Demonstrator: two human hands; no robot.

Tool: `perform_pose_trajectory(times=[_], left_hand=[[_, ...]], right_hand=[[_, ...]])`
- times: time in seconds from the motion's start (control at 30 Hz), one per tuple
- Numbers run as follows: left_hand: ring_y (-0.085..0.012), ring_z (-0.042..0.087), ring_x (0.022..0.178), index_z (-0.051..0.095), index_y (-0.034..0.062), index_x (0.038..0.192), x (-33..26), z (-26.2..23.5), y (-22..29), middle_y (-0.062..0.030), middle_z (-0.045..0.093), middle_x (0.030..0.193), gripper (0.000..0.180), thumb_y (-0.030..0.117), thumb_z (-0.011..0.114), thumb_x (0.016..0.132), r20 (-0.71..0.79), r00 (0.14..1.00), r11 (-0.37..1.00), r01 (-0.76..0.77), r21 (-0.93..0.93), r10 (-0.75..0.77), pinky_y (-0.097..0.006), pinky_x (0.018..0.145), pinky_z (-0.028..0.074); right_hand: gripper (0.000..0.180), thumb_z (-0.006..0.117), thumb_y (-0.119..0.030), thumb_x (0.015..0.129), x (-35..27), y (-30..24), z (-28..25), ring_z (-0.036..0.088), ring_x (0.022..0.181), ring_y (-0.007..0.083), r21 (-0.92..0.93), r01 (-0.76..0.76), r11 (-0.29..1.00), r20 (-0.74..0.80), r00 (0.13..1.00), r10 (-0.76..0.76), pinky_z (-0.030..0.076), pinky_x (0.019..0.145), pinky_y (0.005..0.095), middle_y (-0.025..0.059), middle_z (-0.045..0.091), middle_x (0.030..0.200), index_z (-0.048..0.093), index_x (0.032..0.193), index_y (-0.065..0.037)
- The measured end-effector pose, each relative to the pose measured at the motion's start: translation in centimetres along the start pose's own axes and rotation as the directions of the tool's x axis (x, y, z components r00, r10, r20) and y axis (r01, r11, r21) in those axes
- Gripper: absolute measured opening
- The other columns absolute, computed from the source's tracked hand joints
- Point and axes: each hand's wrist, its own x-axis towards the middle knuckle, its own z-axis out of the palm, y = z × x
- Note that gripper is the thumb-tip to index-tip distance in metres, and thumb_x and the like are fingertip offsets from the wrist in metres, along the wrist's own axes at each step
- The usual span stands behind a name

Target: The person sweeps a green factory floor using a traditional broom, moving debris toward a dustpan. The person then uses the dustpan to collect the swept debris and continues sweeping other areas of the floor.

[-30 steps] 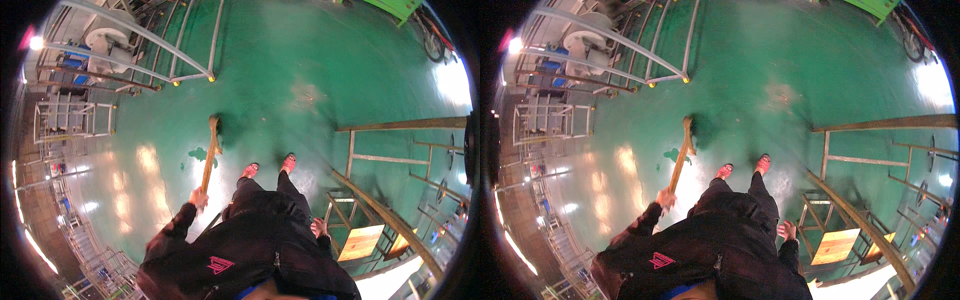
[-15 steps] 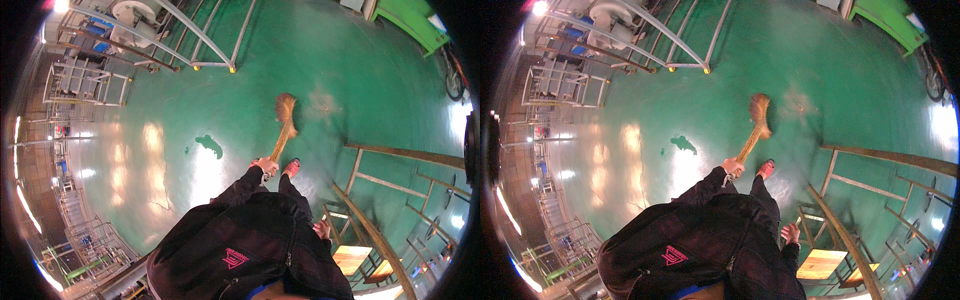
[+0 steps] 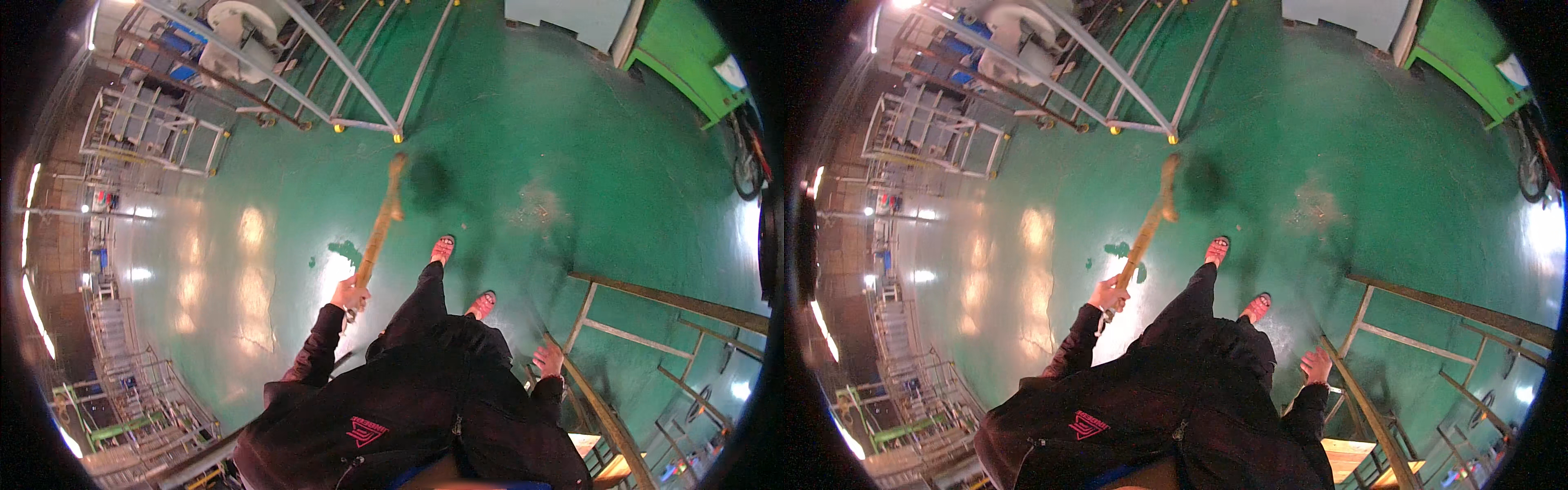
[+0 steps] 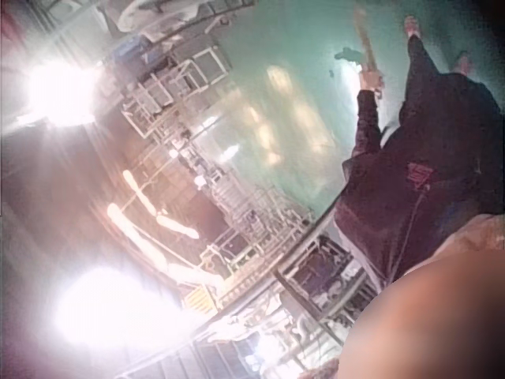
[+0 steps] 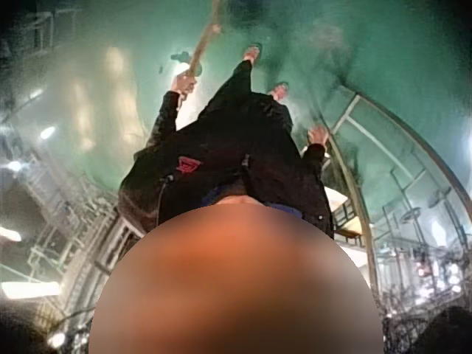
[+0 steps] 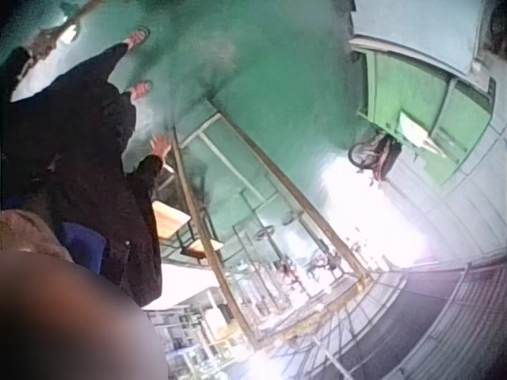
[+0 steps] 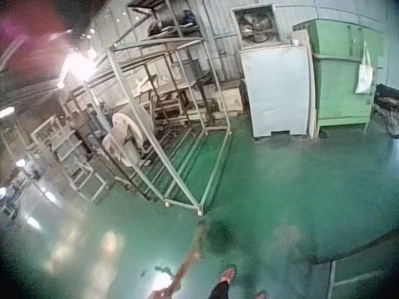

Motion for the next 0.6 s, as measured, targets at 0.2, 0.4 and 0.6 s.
perform_pose_trajectory(times=[0.2,0.4,0.6], left_hand=[[-0.0196,0.049,0.035,0.051,0.0007,0.062,18.8,-4.9,7.7,-0.0109,0.052,0.045,0.008,0.005,0.058,0.064,0.051,0.987,0.79,-0.155,0.593,0.156,-0.032,0.031,0.037],[-0.0217,0.057,0.045,0.056,0.0024,0.068,27.8,3.7,10.2,-0.0122,0.057,0.052,0.016,0.017,0.059,0.063,0.173,0.983,0.807,-0.154,0.569,0.065,-0.031,0.043,0.046],[-0.0205,0.06,0.051,0.055,0.0007,0.076,26.6,15.2,10.9,-0.0133,0.057,0.055,0.03,0.02,0.064,0.055,0.393,0.879,0.596,-0.474,0.648,0.272,-0.032,0.05,0.049]], right_hand=[[0.033,0.049,-0.024,0.081,-2.2,0.9,9.8,0.058,0.062,0.0227,-0.022,0.051,0.998,0.042,0.998,-0.05,0.047,0.045,0.0326,0.013,0.058,0.086,0.046,0.109,-0.009],[0.033,0.049,-0.023,0.081,-8.0,3.5,16.4,0.059,0.067,0.0238,-0.14,-0.087,0.986,-0.07,0.995,0.078,0.047,0.053,0.0328,0.0125,0.058,0.086,0.045,0.111,-0.007],[0.031,0.045,-0.02,0.082,-10.6,7.1,18.5,0.057,0.064,0.0235,0.005,-0.118,0.993,-0.117,0.986,0.118,0.046,0.054,0.0345,0.0106,0.057,0.077,0.045,0.111,-0.008]])
